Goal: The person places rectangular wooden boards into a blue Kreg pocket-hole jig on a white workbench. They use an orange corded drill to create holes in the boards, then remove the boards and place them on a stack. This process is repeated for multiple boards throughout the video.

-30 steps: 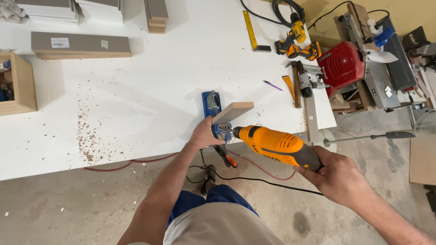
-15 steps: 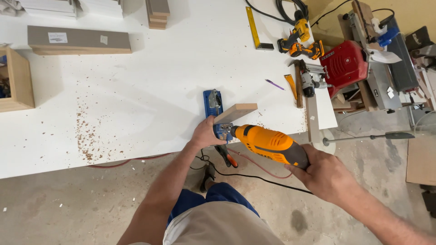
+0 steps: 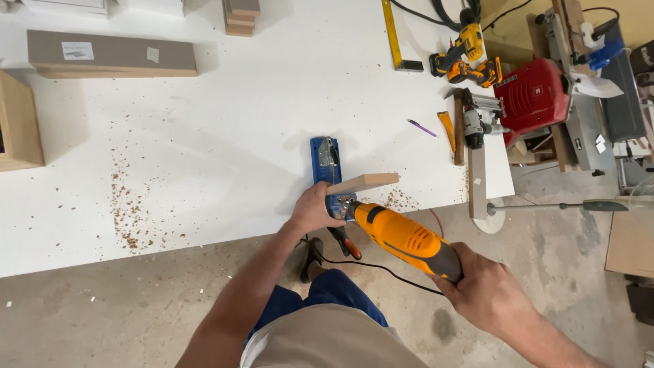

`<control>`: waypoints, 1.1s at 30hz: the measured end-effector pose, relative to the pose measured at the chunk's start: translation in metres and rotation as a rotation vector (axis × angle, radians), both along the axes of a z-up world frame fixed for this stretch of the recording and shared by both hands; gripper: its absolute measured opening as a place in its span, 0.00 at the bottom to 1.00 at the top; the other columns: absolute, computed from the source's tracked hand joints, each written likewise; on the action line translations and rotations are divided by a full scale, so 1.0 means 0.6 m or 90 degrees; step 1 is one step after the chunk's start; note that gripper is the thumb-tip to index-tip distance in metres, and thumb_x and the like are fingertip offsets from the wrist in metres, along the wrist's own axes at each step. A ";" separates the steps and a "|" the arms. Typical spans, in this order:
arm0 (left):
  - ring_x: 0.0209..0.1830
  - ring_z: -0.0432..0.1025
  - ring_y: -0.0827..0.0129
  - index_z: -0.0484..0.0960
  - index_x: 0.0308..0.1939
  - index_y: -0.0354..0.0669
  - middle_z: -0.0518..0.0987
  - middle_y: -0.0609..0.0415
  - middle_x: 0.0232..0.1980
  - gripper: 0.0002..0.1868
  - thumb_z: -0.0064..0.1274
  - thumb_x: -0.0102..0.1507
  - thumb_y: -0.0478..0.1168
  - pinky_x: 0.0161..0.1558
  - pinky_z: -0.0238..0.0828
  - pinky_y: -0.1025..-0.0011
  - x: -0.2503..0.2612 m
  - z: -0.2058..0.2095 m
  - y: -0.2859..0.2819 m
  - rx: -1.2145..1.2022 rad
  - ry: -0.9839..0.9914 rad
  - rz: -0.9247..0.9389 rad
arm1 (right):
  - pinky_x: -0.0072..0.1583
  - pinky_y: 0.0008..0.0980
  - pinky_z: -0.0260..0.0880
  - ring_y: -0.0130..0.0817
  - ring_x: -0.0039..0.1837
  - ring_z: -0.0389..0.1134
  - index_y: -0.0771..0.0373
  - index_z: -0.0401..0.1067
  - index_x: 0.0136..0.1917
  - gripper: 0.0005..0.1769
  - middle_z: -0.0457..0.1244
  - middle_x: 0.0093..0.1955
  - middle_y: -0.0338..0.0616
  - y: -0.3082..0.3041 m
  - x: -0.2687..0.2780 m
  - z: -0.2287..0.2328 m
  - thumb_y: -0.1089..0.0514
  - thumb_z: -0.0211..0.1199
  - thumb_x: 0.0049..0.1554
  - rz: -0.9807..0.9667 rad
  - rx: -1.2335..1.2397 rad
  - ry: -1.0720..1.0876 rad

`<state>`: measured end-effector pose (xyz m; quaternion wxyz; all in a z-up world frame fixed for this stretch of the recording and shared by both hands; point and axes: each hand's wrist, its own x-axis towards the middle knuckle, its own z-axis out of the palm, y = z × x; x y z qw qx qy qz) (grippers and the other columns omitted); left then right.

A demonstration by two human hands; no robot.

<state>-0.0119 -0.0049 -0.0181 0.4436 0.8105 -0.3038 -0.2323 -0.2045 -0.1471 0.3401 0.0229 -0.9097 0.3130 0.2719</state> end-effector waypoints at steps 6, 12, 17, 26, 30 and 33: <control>0.58 0.70 0.54 0.65 0.63 0.41 0.74 0.48 0.59 0.56 0.75 0.42 0.65 0.58 0.70 0.57 0.003 0.004 -0.001 0.025 0.011 -0.014 | 0.48 0.45 0.73 0.51 0.43 0.74 0.38 0.66 0.61 0.26 0.74 0.40 0.34 0.002 0.004 -0.010 0.34 0.63 0.52 -0.026 -0.008 0.024; 0.54 0.71 0.55 0.66 0.60 0.41 0.74 0.49 0.55 0.55 0.77 0.40 0.63 0.52 0.72 0.57 -0.003 -0.021 -0.005 -0.020 -0.018 0.005 | 0.47 0.47 0.73 0.51 0.41 0.73 0.39 0.64 0.61 0.26 0.72 0.38 0.34 -0.024 -0.012 -0.048 0.37 0.64 0.51 0.026 -0.021 0.003; 0.57 0.70 0.54 0.65 0.62 0.42 0.73 0.49 0.58 0.55 0.77 0.41 0.64 0.56 0.71 0.56 -0.004 -0.023 -0.007 0.005 -0.008 0.000 | 0.41 0.49 0.75 0.47 0.36 0.73 0.44 0.62 0.64 0.29 0.72 0.38 0.37 -0.043 -0.014 -0.073 0.39 0.64 0.53 0.115 -0.008 -0.022; 0.56 0.72 0.55 0.66 0.62 0.42 0.74 0.49 0.56 0.54 0.75 0.41 0.64 0.57 0.71 0.58 -0.002 0.007 0.000 -0.006 -0.006 0.002 | 0.43 0.53 0.73 0.53 0.37 0.72 0.48 0.64 0.63 0.27 0.71 0.37 0.41 -0.037 0.005 -0.070 0.41 0.65 0.53 0.128 0.014 -0.067; 0.57 0.72 0.57 0.65 0.63 0.42 0.75 0.49 0.56 0.55 0.73 0.41 0.64 0.55 0.74 0.59 -0.006 0.016 0.005 -0.023 0.003 0.015 | 0.45 0.42 0.70 0.47 0.42 0.73 0.44 0.68 0.60 0.22 0.71 0.37 0.42 -0.011 0.024 -0.026 0.40 0.64 0.55 0.025 0.057 -0.037; 0.57 0.73 0.54 0.65 0.61 0.43 0.75 0.46 0.54 0.54 0.74 0.41 0.65 0.59 0.71 0.56 -0.011 0.006 0.007 -0.029 -0.019 0.023 | 0.53 0.40 0.73 0.43 0.49 0.74 0.44 0.67 0.62 0.24 0.73 0.39 0.40 0.001 0.026 -0.003 0.40 0.64 0.54 0.030 0.034 -0.002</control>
